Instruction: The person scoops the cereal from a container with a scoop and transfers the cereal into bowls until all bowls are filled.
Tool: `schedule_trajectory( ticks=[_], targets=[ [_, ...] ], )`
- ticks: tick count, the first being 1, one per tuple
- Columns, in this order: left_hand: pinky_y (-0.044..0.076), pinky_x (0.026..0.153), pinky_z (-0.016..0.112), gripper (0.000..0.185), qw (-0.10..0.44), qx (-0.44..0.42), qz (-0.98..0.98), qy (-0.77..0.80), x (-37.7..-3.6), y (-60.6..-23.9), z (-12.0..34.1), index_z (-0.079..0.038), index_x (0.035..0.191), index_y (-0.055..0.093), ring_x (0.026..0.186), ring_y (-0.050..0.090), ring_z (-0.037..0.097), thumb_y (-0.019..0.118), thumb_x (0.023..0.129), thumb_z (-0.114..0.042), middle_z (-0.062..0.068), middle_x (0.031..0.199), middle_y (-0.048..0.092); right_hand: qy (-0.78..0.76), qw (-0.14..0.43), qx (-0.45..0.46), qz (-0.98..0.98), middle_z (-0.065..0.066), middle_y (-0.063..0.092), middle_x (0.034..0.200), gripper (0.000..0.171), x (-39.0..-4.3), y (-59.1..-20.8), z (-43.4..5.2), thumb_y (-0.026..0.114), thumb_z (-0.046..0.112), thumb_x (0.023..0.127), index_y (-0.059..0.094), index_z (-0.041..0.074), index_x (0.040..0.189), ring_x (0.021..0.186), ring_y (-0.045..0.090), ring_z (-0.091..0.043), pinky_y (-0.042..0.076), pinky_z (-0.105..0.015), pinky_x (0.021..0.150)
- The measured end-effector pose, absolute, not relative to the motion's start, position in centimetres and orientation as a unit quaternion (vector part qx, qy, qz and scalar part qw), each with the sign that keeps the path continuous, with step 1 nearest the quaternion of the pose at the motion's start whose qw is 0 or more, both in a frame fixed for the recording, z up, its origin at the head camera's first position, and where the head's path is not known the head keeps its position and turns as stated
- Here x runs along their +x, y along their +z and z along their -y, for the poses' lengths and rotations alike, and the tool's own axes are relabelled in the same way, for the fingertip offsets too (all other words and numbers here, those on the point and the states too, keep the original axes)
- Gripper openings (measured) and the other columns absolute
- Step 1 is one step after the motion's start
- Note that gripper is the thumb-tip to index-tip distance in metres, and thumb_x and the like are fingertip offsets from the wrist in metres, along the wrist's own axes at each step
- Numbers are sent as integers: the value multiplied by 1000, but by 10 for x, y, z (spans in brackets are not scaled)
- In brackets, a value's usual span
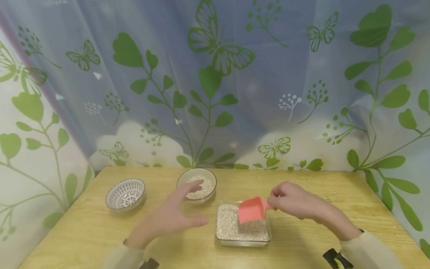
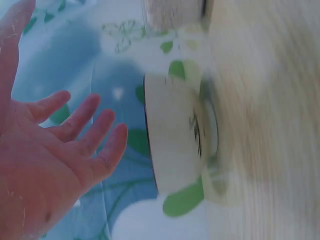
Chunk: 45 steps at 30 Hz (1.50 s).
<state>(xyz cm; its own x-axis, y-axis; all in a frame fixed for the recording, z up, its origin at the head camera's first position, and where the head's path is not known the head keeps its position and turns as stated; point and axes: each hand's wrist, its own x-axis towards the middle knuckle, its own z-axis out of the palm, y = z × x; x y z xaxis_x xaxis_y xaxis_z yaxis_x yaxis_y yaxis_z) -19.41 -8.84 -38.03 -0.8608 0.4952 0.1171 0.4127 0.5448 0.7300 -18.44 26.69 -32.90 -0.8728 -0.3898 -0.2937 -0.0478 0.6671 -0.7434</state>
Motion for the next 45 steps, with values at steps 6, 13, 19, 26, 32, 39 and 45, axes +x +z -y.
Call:
schedule_trajectory(
  ticks=[6, 13, 19, 26, 32, 39, 45],
  targets=[
    [37, 120, 56, 102, 81, 286, -871, 392, -183, -388, 72, -36, 160, 28, 145, 43, 23, 80, 78, -64, -3, 158, 42, -339, 225, -118, -906, 8, 32, 58, 21, -183, -318, -261, 52, 14, 93, 56, 11, 73, 47, 21, -8, 23, -18, 42],
    [37, 115, 67, 108, 109, 280, -881, 366, -176, -404, 55, -43, 162, 16, 152, 32, 38, 77, 76, -71, 9, 170, 22, -287, 221, -113, -925, 8, 34, 57, 29, -183, -309, -257, 58, 20, 92, 47, 18, 65, 48, 25, -7, 25, -17, 41],
    [43, 115, 57, 119, 89, 284, -890, 346, -172, -416, 40, -29, 166, 8, 148, 40, 34, 76, 77, -72, 10, 168, 22, -250, 220, -115, -936, 10, 28, 53, 39, -183, -301, -251, 60, 21, 90, 36, 23, 59, 46, 23, -6, 22, -18, 41],
    [46, 114, 53, 123, 89, 274, -891, 351, -170, -424, 29, -19, 166, 4, 145, 42, 34, 75, 79, -70, 11, 166, 18, -216, 203, -131, -946, 12, 26, 51, 43, -181, -300, -241, 61, 17, 87, 34, 25, 56, 47, 21, -5, 22, -18, 44],
    [45, 113, 56, 127, 107, 254, -894, 352, -174, -429, 25, -21, 166, 1, 146, 41, 37, 75, 77, -72, 15, 168, 17, -186, 190, -131, -955, 11, 25, 53, 40, -179, -298, -229, 61, 14, 82, 33, 24, 55, 51, 19, -7, 19, -21, 48],
    [42, 116, 56, 128, 134, 246, -893, 351, -180, -431, 23, -21, 166, 1, 151, 35, 34, 76, 75, -72, 13, 168, 21, -128, 194, -136, -963, 7, 32, 56, 22, -183, -289, -210, 58, 8, 74, 51, 18, 56, 52, 22, -8, 21, -24, 50],
    [36, 121, 55, 129, 150, 245, -893, 346, -185, -429, 22, -17, 166, 2, 155, 26, 32, 79, 75, -69, 13, 169, 20, -87, 227, -121, -963, 3, 47, 64, 9, -186, -285, -201, 62, 12, 72, 63, 14, 64, 58, 30, -11, 25, -27, 55]
  ],
)
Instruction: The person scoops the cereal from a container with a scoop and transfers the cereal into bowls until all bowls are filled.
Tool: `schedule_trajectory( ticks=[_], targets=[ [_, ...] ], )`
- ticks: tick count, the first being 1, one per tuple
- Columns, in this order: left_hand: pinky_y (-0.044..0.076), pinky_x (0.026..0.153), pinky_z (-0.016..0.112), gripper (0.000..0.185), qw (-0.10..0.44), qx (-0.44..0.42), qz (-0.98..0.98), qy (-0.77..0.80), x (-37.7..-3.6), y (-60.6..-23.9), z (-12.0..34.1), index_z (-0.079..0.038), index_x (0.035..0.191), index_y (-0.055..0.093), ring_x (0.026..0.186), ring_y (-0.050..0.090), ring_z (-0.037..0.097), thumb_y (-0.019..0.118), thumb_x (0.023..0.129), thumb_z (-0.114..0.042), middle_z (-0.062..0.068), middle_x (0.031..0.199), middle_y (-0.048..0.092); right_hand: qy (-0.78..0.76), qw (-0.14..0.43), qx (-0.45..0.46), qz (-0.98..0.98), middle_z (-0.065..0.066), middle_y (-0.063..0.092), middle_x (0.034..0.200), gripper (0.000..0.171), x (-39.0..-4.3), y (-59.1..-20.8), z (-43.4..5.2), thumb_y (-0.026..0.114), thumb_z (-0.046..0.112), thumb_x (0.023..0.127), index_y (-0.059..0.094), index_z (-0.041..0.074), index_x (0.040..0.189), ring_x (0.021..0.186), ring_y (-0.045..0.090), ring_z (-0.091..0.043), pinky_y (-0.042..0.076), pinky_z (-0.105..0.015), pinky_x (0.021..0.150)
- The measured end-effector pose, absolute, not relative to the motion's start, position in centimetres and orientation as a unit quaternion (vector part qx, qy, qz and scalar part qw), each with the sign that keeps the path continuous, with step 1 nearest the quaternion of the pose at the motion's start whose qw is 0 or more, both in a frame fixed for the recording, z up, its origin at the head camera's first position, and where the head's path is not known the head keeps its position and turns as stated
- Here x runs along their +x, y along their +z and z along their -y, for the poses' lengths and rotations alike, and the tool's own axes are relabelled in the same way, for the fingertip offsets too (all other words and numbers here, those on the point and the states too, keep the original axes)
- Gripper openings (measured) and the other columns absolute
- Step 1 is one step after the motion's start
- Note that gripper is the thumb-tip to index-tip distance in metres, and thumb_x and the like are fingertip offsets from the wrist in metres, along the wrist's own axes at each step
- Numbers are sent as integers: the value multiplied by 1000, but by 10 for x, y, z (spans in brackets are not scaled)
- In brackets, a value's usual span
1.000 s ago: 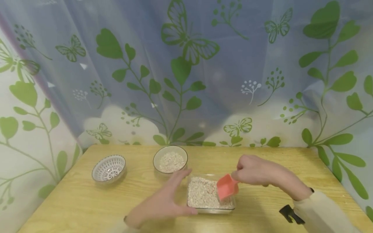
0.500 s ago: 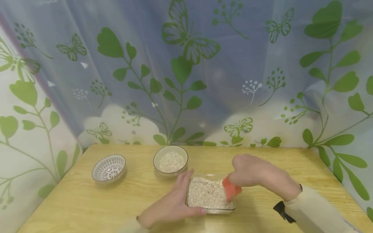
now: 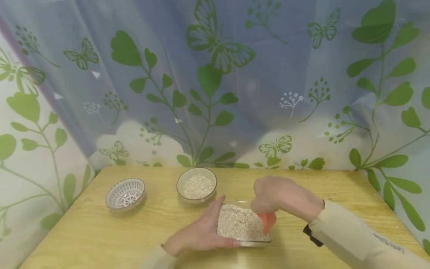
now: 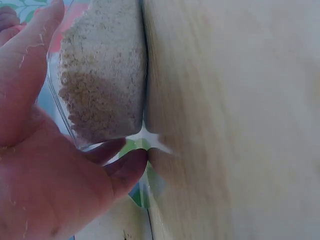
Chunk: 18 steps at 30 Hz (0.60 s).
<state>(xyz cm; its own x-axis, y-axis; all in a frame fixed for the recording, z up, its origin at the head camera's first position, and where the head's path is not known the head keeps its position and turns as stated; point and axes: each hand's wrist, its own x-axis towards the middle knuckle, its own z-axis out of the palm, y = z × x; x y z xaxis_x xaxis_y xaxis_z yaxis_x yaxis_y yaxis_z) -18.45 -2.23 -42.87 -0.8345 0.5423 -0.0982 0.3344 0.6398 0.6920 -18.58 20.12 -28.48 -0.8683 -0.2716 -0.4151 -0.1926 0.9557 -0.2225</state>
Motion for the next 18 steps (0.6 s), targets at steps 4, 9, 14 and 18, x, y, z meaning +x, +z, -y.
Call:
schedule_trajectory(
  ticks=[4, 9, 14, 18],
  targets=[
    [32, 123, 56, 130, 162, 245, -892, 344, -186, -428, 22, -17, 166, 1, 157, 22, 32, 80, 75, -67, 13, 170, 19, -94, 241, -115, -959, 2, 49, 64, 10, -186, -287, -200, 63, 11, 74, 65, 13, 65, 59, 30, -11, 26, -27, 55],
    [32, 124, 54, 133, 168, 242, -895, 336, -188, -429, 22, -20, 166, -1, 157, 23, 31, 81, 73, -69, 13, 170, 21, -142, 247, -89, -954, 1, 42, 66, 7, -185, -295, -206, 57, 8, 78, 56, 12, 72, 51, 24, -9, 23, -23, 45],
    [30, 124, 57, 136, 173, 239, -895, 334, -188, -430, 22, -22, 166, -5, 157, 21, 34, 82, 72, -69, 14, 171, 18, -188, 253, -66, -947, 2, 40, 65, 8, -183, -309, -219, 56, 14, 84, 51, 12, 78, 43, 25, -6, 25, -19, 36],
    [27, 125, 58, 139, 180, 234, -893, 340, -188, -429, 22, -23, 165, -9, 158, 18, 35, 82, 71, -69, 14, 173, 12, -249, 260, -62, -931, 9, 26, 54, 32, -182, -324, -231, 56, 19, 90, 41, 20, 62, 39, 20, -3, 23, -18, 36]
  ],
)
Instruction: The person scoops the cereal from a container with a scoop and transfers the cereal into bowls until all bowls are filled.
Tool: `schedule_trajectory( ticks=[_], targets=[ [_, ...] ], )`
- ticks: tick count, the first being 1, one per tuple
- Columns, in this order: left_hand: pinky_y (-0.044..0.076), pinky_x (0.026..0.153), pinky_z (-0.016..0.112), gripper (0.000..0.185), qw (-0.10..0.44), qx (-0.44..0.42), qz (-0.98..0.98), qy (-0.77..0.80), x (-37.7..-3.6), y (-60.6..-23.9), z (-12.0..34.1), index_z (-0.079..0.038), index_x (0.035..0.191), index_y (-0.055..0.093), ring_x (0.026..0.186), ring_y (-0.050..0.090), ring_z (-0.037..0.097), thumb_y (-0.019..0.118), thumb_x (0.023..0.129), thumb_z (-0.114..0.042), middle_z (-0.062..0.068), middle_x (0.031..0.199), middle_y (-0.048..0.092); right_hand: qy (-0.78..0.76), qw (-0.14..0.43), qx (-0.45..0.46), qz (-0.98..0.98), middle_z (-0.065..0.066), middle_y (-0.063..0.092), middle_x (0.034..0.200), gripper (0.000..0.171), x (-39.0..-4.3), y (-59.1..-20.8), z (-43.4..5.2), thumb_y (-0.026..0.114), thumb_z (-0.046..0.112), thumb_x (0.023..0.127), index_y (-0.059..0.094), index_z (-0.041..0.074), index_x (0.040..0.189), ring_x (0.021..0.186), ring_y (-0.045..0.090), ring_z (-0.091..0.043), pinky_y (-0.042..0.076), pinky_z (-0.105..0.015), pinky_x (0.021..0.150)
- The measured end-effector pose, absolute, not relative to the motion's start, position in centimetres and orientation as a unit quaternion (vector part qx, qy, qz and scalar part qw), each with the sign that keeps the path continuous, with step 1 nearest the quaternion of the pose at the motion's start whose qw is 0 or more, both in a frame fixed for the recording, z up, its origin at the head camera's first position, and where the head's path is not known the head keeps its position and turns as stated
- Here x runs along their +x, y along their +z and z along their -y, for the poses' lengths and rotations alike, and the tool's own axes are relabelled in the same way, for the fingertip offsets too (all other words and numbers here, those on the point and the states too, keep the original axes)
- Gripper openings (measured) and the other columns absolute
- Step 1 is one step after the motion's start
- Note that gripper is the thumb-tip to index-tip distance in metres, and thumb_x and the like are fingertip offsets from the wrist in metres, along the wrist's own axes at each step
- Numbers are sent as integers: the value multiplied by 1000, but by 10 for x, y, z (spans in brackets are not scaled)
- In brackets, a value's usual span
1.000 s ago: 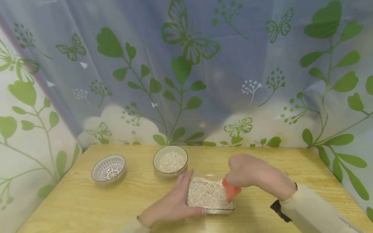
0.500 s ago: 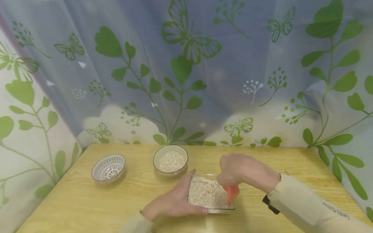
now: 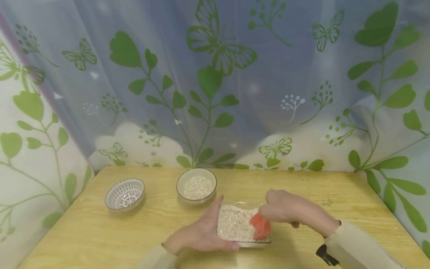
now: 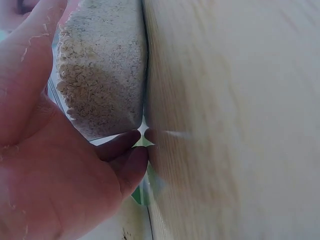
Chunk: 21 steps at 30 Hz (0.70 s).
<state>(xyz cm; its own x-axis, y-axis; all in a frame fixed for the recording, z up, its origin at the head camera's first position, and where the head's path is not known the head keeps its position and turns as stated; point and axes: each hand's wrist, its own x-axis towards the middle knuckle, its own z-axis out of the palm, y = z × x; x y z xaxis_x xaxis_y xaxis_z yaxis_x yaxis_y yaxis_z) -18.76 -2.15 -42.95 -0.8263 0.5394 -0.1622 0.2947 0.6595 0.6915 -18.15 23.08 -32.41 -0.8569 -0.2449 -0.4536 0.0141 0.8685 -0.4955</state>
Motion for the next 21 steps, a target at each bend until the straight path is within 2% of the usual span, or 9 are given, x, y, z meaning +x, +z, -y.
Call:
schedule_trajectory(
  ticks=[2, 4, 7, 11, 21],
  targets=[
    [28, 124, 59, 139, 182, 232, -892, 341, -187, -429, 22, -23, 165, -8, 158, 18, 35, 83, 71, -68, 14, 172, 12, -287, 267, -62, -918, 11, 21, 51, 38, -181, -333, -237, 55, 19, 91, 36, 22, 58, 39, 18, -3, 22, -18, 36],
    [29, 124, 59, 138, 182, 232, -893, 340, -187, -429, 22, -23, 165, -7, 158, 19, 35, 83, 71, -68, 14, 172, 14, -325, 270, -74, -903, 11, 22, 49, 38, -181, -341, -244, 53, 19, 93, 40, 21, 57, 38, 18, -3, 23, -18, 36],
    [31, 122, 60, 137, 183, 229, -894, 338, -187, -429, 22, -24, 165, -6, 157, 21, 35, 83, 71, -69, 14, 171, 17, -372, 274, -84, -883, 10, 28, 51, 33, -179, -355, -253, 50, 18, 96, 45, 18, 64, 39, 20, -4, 25, -18, 38],
    [34, 121, 60, 136, 181, 229, -896, 335, -187, -429, 22, -25, 165, -3, 156, 25, 35, 82, 70, -70, 16, 170, 22, -403, 265, -90, -871, 8, 33, 54, 31, -174, -371, -258, 47, 19, 99, 43, 18, 69, 40, 24, -4, 28, -17, 39],
    [38, 118, 59, 134, 177, 228, -898, 333, -187, -429, 21, -23, 165, 0, 154, 30, 34, 83, 70, -70, 19, 166, 30, -426, 244, -101, -866, 7, 34, 58, 31, -167, -383, -251, 45, 21, 103, 45, 16, 73, 42, 22, -6, 27, -17, 40]
  ],
)
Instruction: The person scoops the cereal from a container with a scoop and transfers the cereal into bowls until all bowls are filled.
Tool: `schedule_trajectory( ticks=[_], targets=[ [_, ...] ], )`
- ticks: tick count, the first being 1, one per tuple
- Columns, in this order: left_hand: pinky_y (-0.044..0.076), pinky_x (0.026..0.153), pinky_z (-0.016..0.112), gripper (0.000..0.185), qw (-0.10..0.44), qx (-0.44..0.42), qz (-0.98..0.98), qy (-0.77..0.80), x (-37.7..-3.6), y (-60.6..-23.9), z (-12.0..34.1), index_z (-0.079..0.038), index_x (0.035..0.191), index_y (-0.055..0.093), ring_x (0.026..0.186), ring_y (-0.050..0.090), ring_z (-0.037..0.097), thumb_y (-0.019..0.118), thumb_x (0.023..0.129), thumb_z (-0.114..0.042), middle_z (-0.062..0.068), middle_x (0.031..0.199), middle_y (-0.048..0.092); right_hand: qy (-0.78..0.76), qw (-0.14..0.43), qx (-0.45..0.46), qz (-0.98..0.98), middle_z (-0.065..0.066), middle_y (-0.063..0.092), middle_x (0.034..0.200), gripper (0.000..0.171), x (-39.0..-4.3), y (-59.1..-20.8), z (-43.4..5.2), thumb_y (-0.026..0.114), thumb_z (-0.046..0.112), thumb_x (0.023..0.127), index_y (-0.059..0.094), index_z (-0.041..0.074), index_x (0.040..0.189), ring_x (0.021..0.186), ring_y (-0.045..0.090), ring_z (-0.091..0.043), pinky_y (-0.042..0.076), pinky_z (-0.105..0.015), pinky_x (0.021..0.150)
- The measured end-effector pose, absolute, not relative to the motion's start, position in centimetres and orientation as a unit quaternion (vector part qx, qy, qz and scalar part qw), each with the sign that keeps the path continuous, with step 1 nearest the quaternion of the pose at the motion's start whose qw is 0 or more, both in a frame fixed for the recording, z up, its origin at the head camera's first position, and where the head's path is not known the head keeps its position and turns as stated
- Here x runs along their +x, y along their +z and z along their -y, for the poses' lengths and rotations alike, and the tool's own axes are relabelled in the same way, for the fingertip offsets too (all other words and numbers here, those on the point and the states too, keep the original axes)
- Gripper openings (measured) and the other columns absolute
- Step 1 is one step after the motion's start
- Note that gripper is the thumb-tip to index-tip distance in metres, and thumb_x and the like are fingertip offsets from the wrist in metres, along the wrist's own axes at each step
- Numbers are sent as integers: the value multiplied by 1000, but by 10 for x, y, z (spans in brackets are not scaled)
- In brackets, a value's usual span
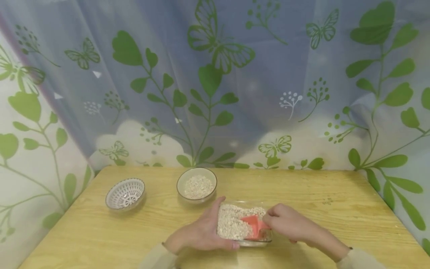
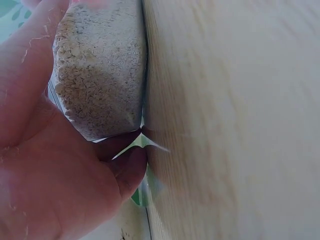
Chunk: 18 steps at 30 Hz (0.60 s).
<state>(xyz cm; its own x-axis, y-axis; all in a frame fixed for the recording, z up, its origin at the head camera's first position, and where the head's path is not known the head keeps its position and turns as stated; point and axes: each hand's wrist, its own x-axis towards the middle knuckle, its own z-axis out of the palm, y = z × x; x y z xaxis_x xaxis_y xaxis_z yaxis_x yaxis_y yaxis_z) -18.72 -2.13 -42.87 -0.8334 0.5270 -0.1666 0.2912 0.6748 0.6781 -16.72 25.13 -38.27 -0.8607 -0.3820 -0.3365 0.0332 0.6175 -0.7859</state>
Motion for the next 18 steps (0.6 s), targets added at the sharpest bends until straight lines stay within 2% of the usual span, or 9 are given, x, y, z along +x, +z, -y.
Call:
schedule_trajectory(
  ticks=[8, 18],
  targets=[
    [39, 118, 57, 133, 175, 230, -900, 328, -188, -428, 21, -22, 165, 2, 152, 33, 33, 82, 70, -70, 18, 165, 33, -434, 228, -95, -866, 8, 33, 55, 30, -167, -387, -247, 45, 18, 101, 44, 17, 71, 40, 24, -4, 28, -17, 39],
    [38, 119, 57, 132, 180, 230, -899, 327, -188, -426, 22, -22, 165, 2, 153, 32, 34, 81, 71, -71, 18, 166, 32, -478, 252, -85, -837, 10, 30, 54, 30, -168, -394, -252, 41, 15, 100, 41, 17, 71, 44, 22, -6, 27, -18, 41]
  ],
)
